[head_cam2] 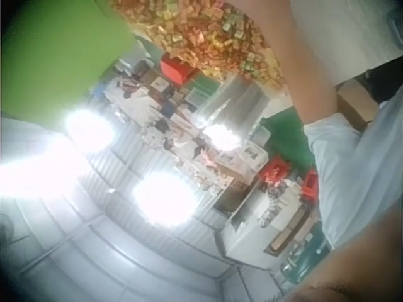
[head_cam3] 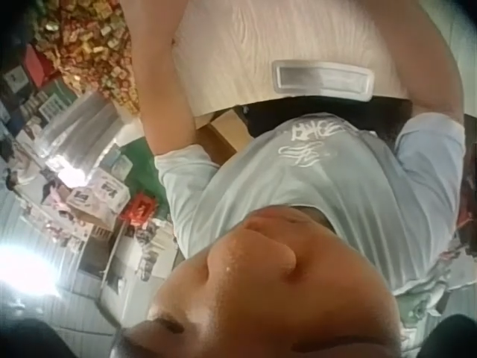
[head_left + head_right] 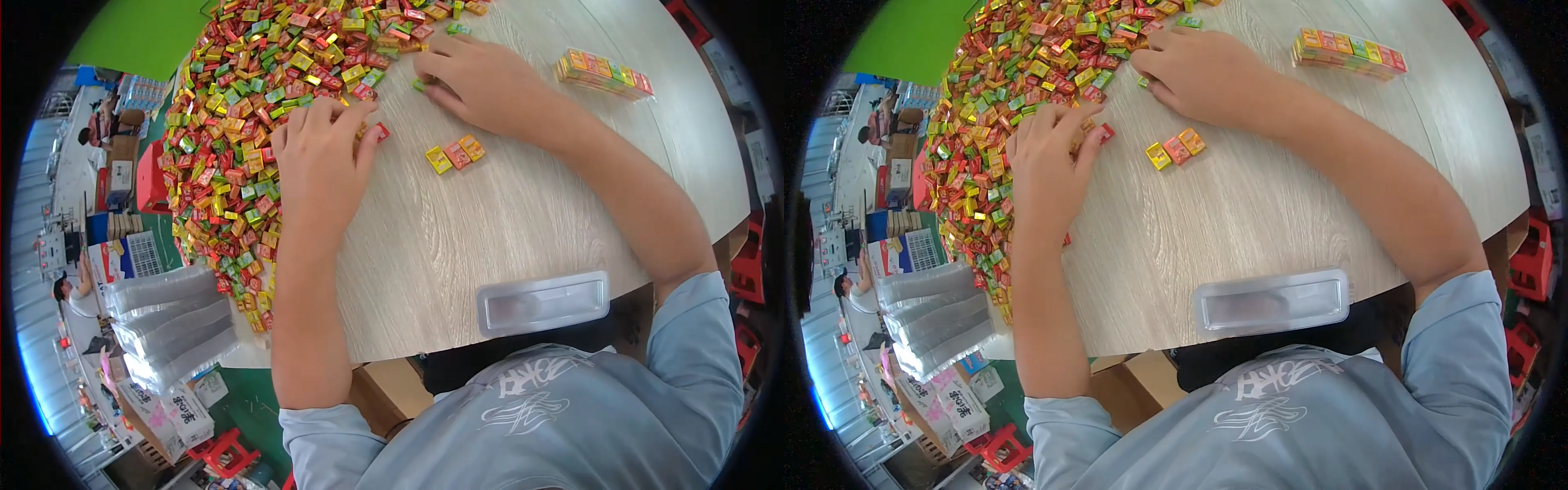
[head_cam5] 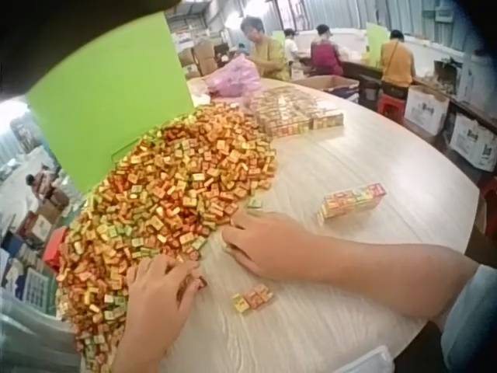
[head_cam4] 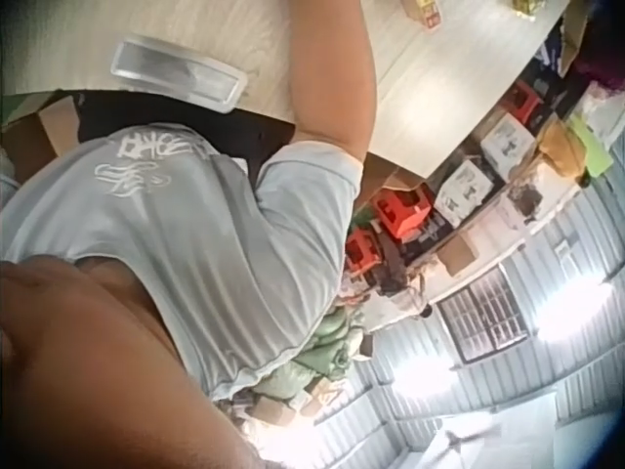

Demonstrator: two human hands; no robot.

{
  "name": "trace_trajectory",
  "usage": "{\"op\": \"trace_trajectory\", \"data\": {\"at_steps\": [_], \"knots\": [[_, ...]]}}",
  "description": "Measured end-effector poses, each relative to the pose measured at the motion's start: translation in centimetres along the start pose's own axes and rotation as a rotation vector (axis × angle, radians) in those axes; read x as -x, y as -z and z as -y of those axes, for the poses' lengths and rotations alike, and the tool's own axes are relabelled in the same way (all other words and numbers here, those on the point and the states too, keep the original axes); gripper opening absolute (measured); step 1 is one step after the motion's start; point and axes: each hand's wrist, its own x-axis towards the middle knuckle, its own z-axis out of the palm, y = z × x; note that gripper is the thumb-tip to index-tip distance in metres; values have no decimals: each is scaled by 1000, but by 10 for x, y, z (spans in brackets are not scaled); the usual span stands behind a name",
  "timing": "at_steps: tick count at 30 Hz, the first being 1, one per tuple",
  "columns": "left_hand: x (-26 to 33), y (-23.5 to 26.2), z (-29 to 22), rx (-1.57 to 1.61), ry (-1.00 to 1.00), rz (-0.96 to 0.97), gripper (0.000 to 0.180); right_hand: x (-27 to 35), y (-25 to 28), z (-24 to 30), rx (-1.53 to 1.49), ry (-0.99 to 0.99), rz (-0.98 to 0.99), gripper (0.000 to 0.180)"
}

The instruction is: Organizing small colorful packets into rows using a guide for packaging.

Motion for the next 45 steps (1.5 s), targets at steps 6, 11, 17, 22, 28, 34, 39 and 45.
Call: {"op": "trace_trajectory", "data": {"at_steps": [6,11,17,22,28,34,39,45], "knots": [[-1,0,1,25,10,28,20,0,4,0,-25,-15,36,23],[-1,-1,0,37,0,51,18,1,4,-2,-33,-20,44,26],[0,-2,-2,-20,-46,29,15,1,4,-2,-43,-25,57,26],[1,-3,-10,-43,-33,54,30,1,3,-3,-44,-20,62,23],[-1,2,-18,-7,-21,94,32,1,-2,-6,-100,0,7,23],[3,6,0,137,-84,150,23,0,1,-6,-123,-37,62,23],[3,16,1,172,-69,211,28,-6,18,-2,-167,-35,195,20],[1,18,-9,239,-124,226,41,-1,15,-8,-222,18,143,15]]}}
